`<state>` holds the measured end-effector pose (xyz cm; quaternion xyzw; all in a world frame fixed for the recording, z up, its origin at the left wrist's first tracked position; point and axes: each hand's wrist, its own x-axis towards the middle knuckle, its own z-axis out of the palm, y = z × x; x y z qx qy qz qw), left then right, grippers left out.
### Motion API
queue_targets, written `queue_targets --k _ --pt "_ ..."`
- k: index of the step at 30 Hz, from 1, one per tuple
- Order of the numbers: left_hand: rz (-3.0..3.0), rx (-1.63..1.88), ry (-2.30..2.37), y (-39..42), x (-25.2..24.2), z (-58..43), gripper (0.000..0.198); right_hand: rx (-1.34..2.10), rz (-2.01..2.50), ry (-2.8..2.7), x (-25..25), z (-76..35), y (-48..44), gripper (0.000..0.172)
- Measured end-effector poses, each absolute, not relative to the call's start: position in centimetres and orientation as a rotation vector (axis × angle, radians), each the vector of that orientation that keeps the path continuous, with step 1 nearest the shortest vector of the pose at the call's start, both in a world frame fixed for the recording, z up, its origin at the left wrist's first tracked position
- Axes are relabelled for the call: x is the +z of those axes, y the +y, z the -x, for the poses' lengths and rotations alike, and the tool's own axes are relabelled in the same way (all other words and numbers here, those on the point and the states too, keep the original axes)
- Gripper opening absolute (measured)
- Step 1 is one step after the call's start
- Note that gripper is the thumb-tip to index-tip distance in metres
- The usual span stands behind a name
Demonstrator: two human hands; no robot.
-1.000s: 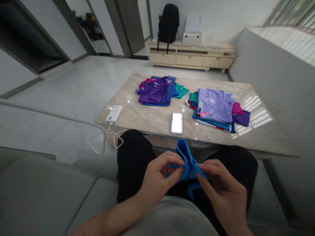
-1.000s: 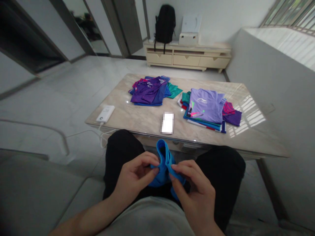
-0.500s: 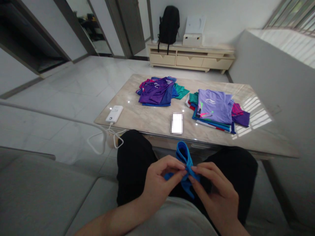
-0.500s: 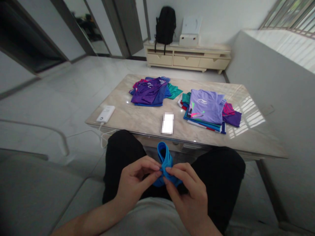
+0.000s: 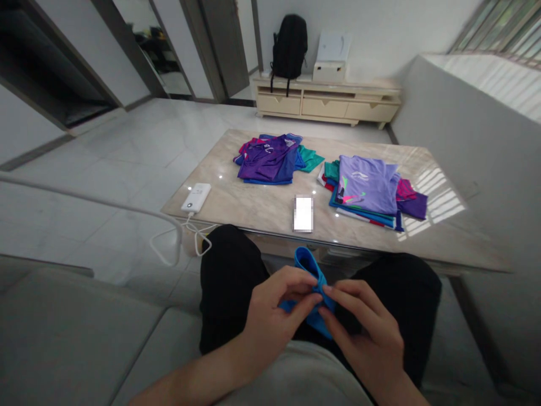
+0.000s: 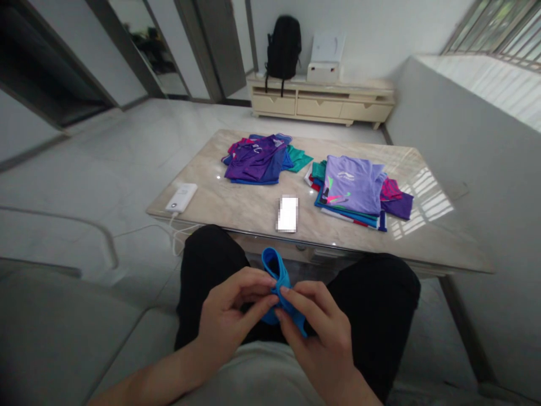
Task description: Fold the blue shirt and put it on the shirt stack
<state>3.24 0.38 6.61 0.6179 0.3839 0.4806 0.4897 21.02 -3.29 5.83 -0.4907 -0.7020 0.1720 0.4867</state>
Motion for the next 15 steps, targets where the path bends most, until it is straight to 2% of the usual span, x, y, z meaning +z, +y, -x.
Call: queue_targets --k 5,10,15 --pt "-2.002 1.240 0.905 0.27 6.72 -2.74 0.036 0.423 1.217 -1.727 5.81 -20.91 -3.02 0.031" --pt "-2.364 0.999 0.796 0.13 6.77 -2.33 0.048 0.482 1.236 -1.714 5.79 -20.97 -2.71 0.017" --pt "-2.451 0.782 0.754 0.22 6.68 -2.45 0.056 0.455 1.293 -1.709 5.49 -21.18 -2.63 0.019"
